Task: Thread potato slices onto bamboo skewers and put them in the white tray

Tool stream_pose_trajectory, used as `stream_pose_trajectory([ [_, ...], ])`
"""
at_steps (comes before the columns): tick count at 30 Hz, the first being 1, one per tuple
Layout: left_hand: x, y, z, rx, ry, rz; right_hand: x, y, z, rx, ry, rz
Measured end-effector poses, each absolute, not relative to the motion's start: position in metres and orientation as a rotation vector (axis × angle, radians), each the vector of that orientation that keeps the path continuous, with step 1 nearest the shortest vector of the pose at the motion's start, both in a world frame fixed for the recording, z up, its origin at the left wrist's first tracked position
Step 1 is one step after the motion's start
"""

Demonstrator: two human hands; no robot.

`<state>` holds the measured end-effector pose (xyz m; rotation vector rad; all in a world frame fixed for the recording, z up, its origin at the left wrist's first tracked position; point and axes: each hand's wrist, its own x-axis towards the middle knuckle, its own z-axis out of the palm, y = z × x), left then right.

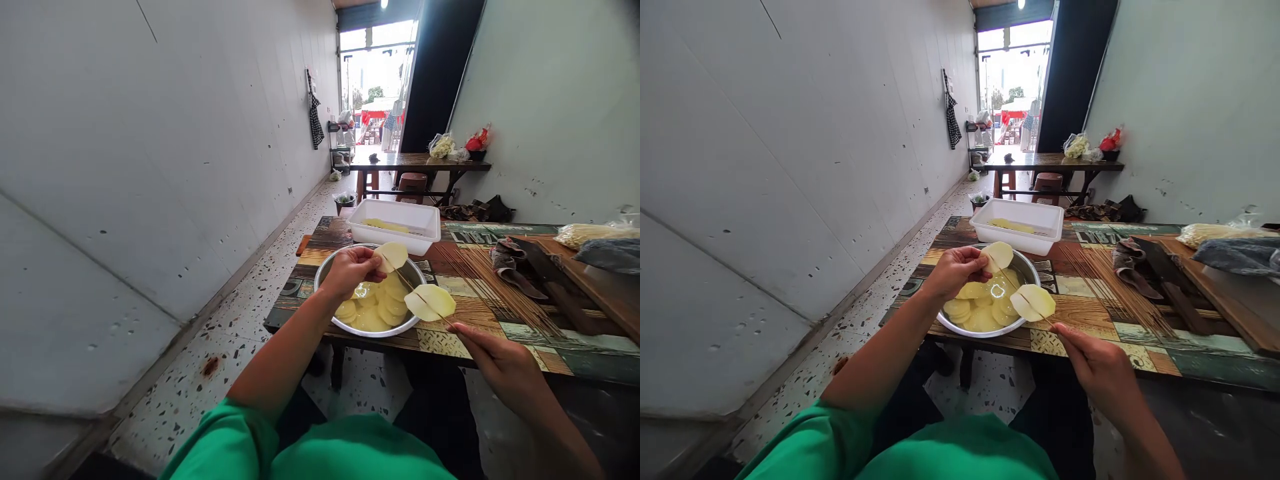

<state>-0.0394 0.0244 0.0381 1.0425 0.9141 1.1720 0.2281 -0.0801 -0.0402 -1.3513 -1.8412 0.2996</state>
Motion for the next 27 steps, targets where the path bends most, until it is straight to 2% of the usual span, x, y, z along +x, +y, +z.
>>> stream_pose_trajectory([
  [6, -0.030, 0.017, 0.034, 1.296, 1.050, 1.389, 0.237, -0.073, -0.030, -1.414, -1.900, 0.284],
  [9, -0.030, 0.016, 0.034, 1.428, 1.099, 1.436, 0.232, -0.073, -0.024, -1.434, -1.818, 0.392],
  [11, -0.032, 0.017, 0.035, 1.451, 1.087, 1.431, 0.226, -0.075, -0.020, -1.419, -1.718, 0.571],
  [15, -0.036, 0.020, 0.038, 1.439, 1.031, 1.380, 0.213, -0.074, -0.018, -1.297, -1.391, 1.220],
  [17, -0.038, 0.021, 0.039, 1.450, 1.018, 1.371, 0.209, -0.071, -0.020, -1.246, -1.276, 1.381],
  [19, -0.039, 0.022, 0.039, 1.468, 1.003, 1.371, 0.206, -0.067, -0.022, -1.298, -1.283, 1.236],
  [23, -0.037, 0.023, 0.035, 1.457, 1.011, 1.385, 0.199, -0.061, -0.022, -1.386, -1.400, 0.696],
  [27, -0.033, 0.022, 0.030, 1.457, 0.957, 1.304, 0.187, -0.059, -0.019, -1.333, -1.477, 0.726],
])
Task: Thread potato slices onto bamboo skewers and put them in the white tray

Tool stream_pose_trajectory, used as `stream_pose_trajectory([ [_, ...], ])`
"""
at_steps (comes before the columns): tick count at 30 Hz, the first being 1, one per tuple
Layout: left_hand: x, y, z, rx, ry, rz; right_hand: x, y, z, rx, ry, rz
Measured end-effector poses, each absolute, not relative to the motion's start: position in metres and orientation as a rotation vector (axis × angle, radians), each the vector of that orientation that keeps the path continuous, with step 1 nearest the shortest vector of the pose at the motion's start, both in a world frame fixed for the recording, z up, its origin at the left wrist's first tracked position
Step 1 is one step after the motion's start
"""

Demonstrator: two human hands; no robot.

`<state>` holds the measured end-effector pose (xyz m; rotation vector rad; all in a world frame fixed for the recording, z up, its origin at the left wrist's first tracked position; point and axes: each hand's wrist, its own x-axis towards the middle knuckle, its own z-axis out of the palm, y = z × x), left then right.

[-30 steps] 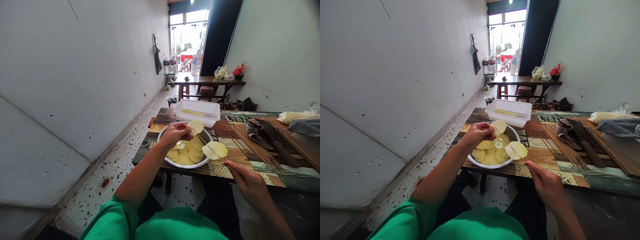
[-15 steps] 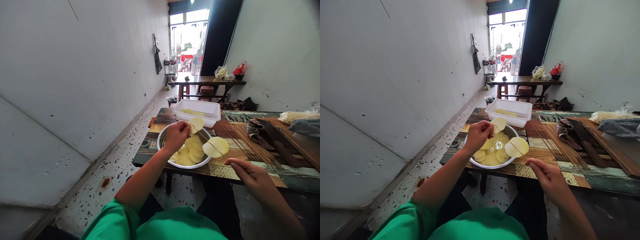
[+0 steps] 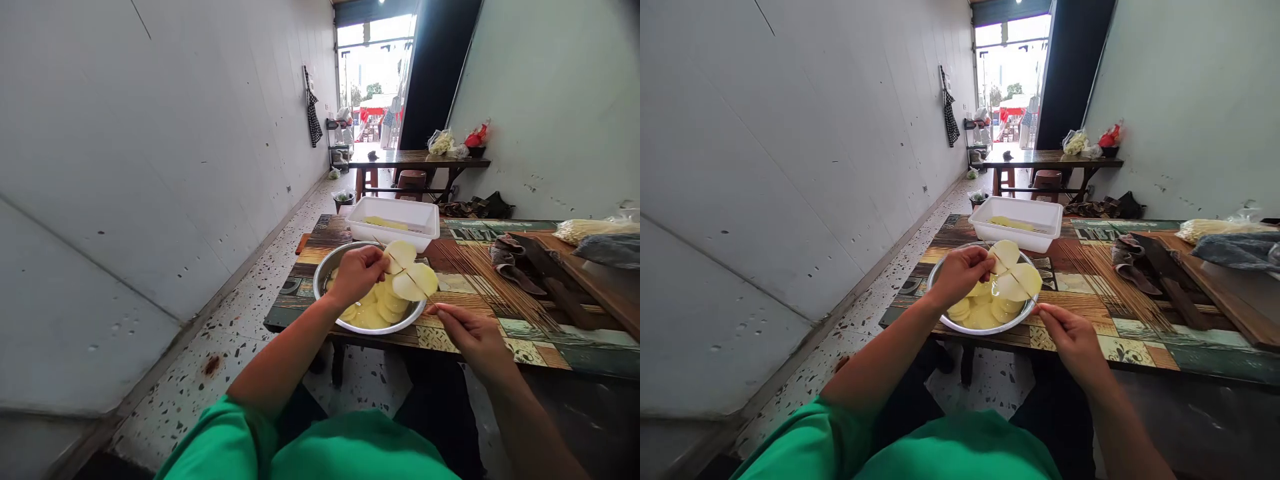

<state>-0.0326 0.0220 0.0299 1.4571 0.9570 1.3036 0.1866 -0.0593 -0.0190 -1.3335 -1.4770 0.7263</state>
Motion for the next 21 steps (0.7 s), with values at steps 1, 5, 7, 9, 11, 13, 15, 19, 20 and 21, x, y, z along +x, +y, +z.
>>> stream_pose_trajectory([
  [1, -0.032, 0.022, 0.029, 1.450, 0.943, 1.292, 0.184, -0.059, -0.018, -1.319, -1.478, 0.750],
  [5, -0.029, 0.021, 0.029, 1.297, 0.871, 1.338, 0.175, -0.058, -0.015, -1.306, -1.453, 0.654],
  [7, -0.028, 0.021, 0.029, 1.163, 0.779, 1.354, 0.171, -0.058, -0.018, -1.321, -1.446, 0.582],
  [9, -0.027, 0.022, 0.029, 1.045, 0.734, 1.353, 0.167, -0.058, -0.023, -1.328, -1.447, 0.586],
  [11, -0.027, 0.024, 0.029, 0.979, 0.774, 1.358, 0.162, -0.059, -0.031, -1.316, -1.441, 0.622],
  [13, -0.027, 0.026, 0.029, 0.948, 0.833, 1.350, 0.157, -0.059, -0.039, -1.292, -1.421, 0.640],
  [15, -0.028, 0.026, 0.029, 0.937, 0.853, 1.294, 0.153, -0.060, -0.043, -1.272, -1.395, 0.663],
  [19, -0.031, 0.027, 0.031, 0.940, 0.833, 1.241, 0.151, -0.062, -0.043, -1.202, -1.359, 1.092],
  [20, -0.032, 0.027, 0.032, 0.930, 0.826, 1.234, 0.151, -0.063, -0.042, -1.156, -1.358, 1.299],
  [21, -0.033, 0.027, 0.033, 0.914, 0.815, 1.213, 0.152, -0.063, -0.041, -1.090, -1.363, 1.509],
])
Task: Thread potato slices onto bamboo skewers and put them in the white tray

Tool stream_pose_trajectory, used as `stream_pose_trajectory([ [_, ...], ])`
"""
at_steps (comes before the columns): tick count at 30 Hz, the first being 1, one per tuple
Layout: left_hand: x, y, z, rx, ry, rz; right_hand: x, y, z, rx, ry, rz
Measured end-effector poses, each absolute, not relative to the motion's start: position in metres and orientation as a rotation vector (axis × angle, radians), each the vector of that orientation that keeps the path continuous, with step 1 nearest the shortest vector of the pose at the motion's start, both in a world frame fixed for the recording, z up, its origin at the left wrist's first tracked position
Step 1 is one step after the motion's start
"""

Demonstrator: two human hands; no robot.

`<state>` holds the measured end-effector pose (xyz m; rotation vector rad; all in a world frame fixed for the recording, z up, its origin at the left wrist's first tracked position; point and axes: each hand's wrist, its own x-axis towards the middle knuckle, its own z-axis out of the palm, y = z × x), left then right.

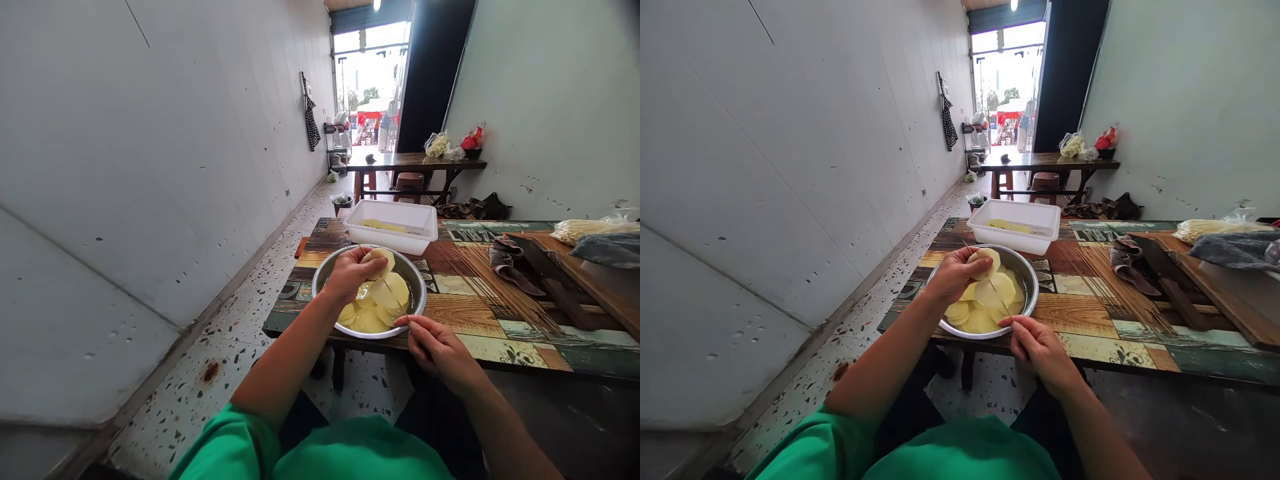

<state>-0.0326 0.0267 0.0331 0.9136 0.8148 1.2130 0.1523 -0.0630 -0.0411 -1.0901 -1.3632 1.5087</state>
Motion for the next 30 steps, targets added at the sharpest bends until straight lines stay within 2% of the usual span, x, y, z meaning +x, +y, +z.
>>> stream_pose_trajectory([
  [2, -0.033, 0.027, 0.034, 0.879, 0.793, 1.142, 0.154, -0.063, -0.040, -0.948, -1.376, 1.775],
  [3, -0.033, 0.028, 0.034, 0.871, 0.796, 1.121, 0.154, -0.063, -0.041, -0.917, -1.388, 1.783],
  [5, -0.031, 0.029, 0.031, 0.881, 0.862, 1.144, 0.152, -0.064, -0.041, -0.973, -1.443, 1.575],
  [8, -0.026, 0.029, 0.024, 0.906, 0.997, 1.269, 0.145, -0.067, -0.041, -1.162, -1.612, 1.053],
  [12, -0.023, 0.027, 0.019, 0.832, 0.898, 1.239, 0.138, -0.073, -0.045, -1.253, -1.783, 0.513],
  [15, -0.026, 0.026, 0.020, 0.828, 0.829, 1.148, 0.137, -0.077, -0.053, -1.323, -1.817, 0.287],
  [18, -0.029, 0.028, 0.022, 0.831, 0.798, 1.129, 0.136, -0.079, -0.056, -1.332, -1.797, 0.230],
  [20, -0.030, 0.028, 0.024, 0.844, 0.770, 1.097, 0.136, -0.079, -0.053, -1.298, -1.750, 0.368],
  [26, -0.038, 0.024, 0.027, 0.876, 0.620, 0.935, 0.150, -0.067, -0.036, -1.165, -1.383, 1.373],
  [30, -0.044, 0.029, 0.022, 0.818, 0.566, 0.901, 0.156, -0.062, -0.039, -1.016, -1.202, 1.635],
])
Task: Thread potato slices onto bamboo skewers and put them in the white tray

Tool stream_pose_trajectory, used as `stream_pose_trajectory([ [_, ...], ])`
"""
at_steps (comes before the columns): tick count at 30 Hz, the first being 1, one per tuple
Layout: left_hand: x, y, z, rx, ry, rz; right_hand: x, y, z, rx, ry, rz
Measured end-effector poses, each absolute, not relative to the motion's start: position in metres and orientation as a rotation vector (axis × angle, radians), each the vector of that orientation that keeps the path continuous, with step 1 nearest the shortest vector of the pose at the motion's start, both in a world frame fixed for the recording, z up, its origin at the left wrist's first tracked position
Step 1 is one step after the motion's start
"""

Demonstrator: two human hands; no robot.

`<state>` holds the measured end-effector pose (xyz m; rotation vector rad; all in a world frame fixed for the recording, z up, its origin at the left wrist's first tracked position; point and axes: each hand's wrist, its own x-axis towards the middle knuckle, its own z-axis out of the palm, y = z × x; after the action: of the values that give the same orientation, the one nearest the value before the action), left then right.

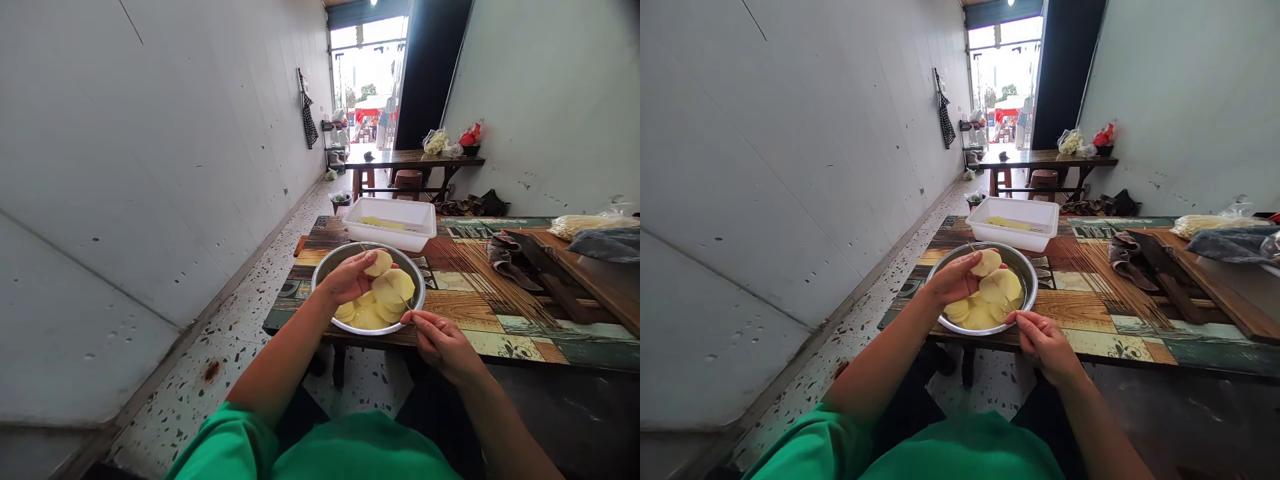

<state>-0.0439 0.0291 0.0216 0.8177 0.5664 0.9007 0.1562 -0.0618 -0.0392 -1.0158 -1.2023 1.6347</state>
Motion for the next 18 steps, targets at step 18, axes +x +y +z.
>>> stream_pose_trajectory([
  [18, -0.055, 0.058, -0.003, 1.317, 1.151, 1.057, 0.175, -0.064, -0.041, -1.157, -0.984, 0.941],
])
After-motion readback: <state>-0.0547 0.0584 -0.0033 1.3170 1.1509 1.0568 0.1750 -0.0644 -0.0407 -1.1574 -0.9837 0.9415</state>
